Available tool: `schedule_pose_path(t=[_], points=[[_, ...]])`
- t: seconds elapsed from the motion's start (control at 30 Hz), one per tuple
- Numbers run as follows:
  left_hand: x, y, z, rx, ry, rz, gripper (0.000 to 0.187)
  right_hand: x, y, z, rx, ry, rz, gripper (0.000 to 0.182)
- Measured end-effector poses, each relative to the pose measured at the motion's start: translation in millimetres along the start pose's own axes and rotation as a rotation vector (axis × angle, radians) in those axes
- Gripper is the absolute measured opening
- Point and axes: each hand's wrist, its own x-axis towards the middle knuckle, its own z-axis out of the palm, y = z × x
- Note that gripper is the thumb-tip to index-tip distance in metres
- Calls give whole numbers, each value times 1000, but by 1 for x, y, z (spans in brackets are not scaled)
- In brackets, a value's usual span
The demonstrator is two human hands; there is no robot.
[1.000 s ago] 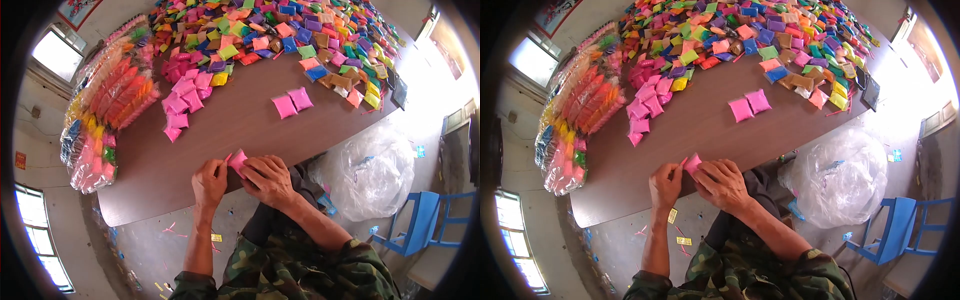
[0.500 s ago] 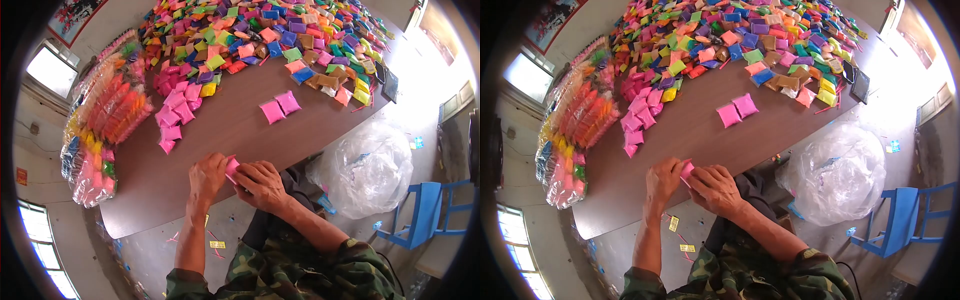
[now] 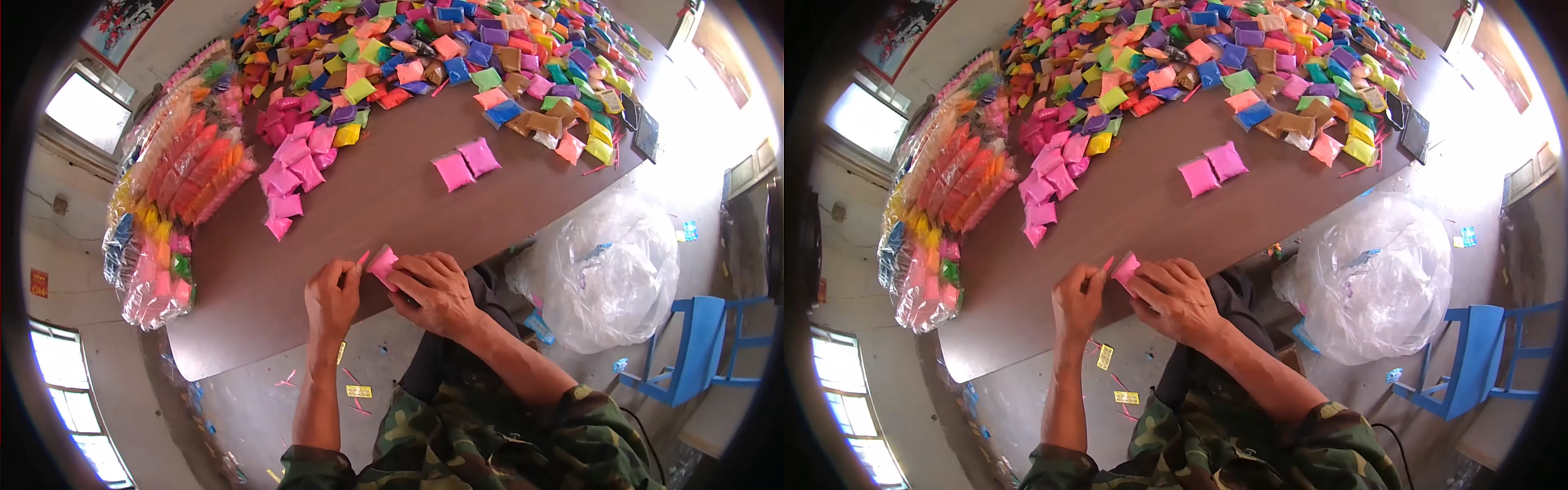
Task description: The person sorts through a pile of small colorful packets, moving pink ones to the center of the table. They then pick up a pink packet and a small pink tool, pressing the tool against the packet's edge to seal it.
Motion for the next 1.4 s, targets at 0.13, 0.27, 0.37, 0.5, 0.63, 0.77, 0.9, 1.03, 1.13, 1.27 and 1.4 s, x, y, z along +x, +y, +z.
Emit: schedule_pose_path(t=[0.13,0.27,0.37,0.5,0.63,0.77,0.9,1.03,1.13,1.27,1.4], points=[[-23,14,7,-21,29,63,14,0,-4,-3,4,3,36,43],[-13,-7,13,149,127,102,15,-1,-1,1,-1,-6,10,46],[-7,-7,9,64,77,19,13,0,0,-1,2,-16,0,46],[-22,12,8,0,34,37,15,-1,-3,-3,1,-14,21,45],[-9,-2,1,90,24,22,13,-1,-1,-1,16,-22,8,45],[7,20,-4,34,-68,135,12,-2,-2,-5,15,-30,7,44],[31,30,2,179,-150,279,10,1,-2,-6,6,-15,-10,42],[55,15,8,174,-174,242,10,-1,1,-5,19,-21,-22,41],[52,20,3,96,-168,143,11,-2,0,-7,16,-15,-10,39],[21,25,-5,-19,-140,120,11,-4,2,-6,26,-16,16,40],[-12,36,-9,-66,-7,1,12,-6,6,1,31,-7,23,42]])
